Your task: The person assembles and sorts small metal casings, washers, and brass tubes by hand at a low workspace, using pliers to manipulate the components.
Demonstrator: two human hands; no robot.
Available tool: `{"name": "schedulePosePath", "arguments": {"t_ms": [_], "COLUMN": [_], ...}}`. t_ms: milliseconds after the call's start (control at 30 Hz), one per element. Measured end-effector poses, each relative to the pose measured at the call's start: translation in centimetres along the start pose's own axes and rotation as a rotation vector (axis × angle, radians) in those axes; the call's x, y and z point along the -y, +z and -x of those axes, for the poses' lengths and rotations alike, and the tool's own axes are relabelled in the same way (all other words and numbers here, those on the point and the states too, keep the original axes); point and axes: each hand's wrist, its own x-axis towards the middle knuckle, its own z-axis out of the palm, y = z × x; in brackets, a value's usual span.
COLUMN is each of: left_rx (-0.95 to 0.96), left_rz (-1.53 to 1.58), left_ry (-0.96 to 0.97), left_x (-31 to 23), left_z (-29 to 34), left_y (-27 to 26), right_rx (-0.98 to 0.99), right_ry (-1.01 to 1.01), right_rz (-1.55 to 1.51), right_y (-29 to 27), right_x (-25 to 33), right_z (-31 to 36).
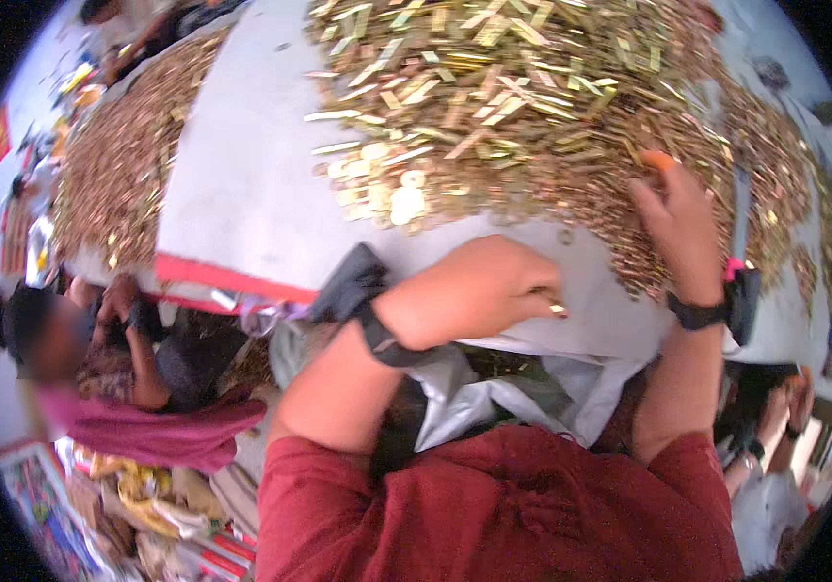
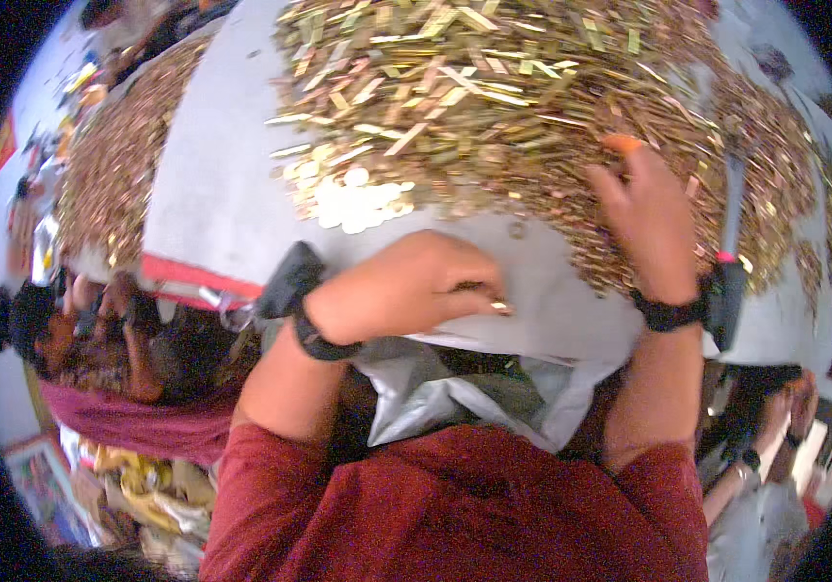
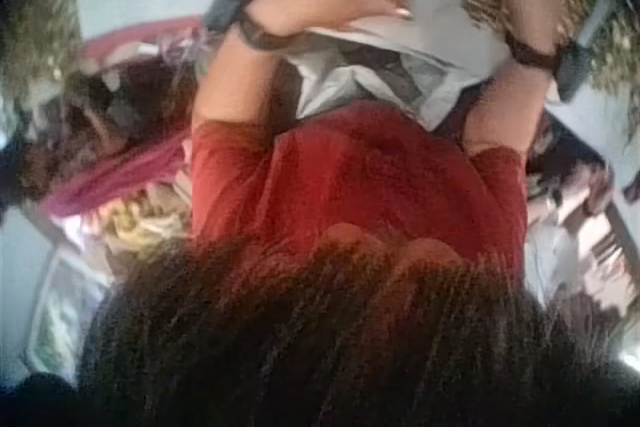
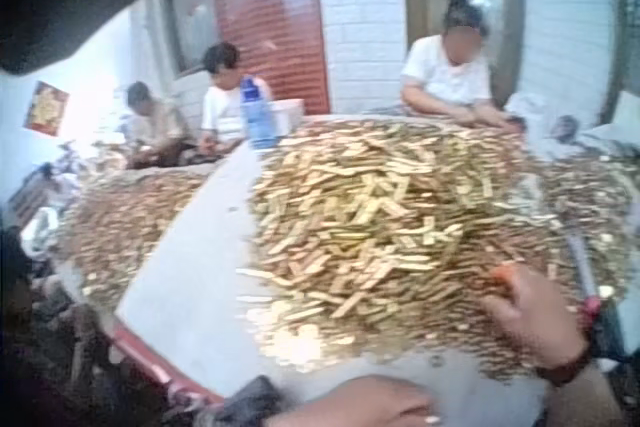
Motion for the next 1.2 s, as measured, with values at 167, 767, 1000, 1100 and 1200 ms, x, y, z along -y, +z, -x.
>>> {"name": "schedulePosePath", "arguments": {"t_ms": [167, 767, 1000, 1100, 1200], "left_rx": [0.397, -0.726, -0.665, -0.6, -0.541], "left_rz": [0.072, -0.712, -0.734, -0.723, -0.775], "left_ry": [-0.139, -0.379, -0.32, -0.412, -0.504], "left_x": [-1.9, 1.3, 1.7, 0.7, 0.3], "left_z": [-0.5, -3.5, -3.3, -3.7, -3.9], "left_y": [-1.2, -1.0, -1.2, -1.3, -1.2], "right_rx": [-0.166, -0.204, -0.253, -0.263, -0.321], "right_ry": [-0.252, -0.222, -0.077, -0.04, -0.105], "right_rz": [0.025, -0.117, -0.508, -0.85, -1.1], "right_y": [2.1, 1.8, 2.1, 2.8, 2.5], "right_x": [0.5, 0.7, 0.7, -0.2, 0.9], "right_z": [0.6, 0.0, -0.8, -1.5, -1.6]}}
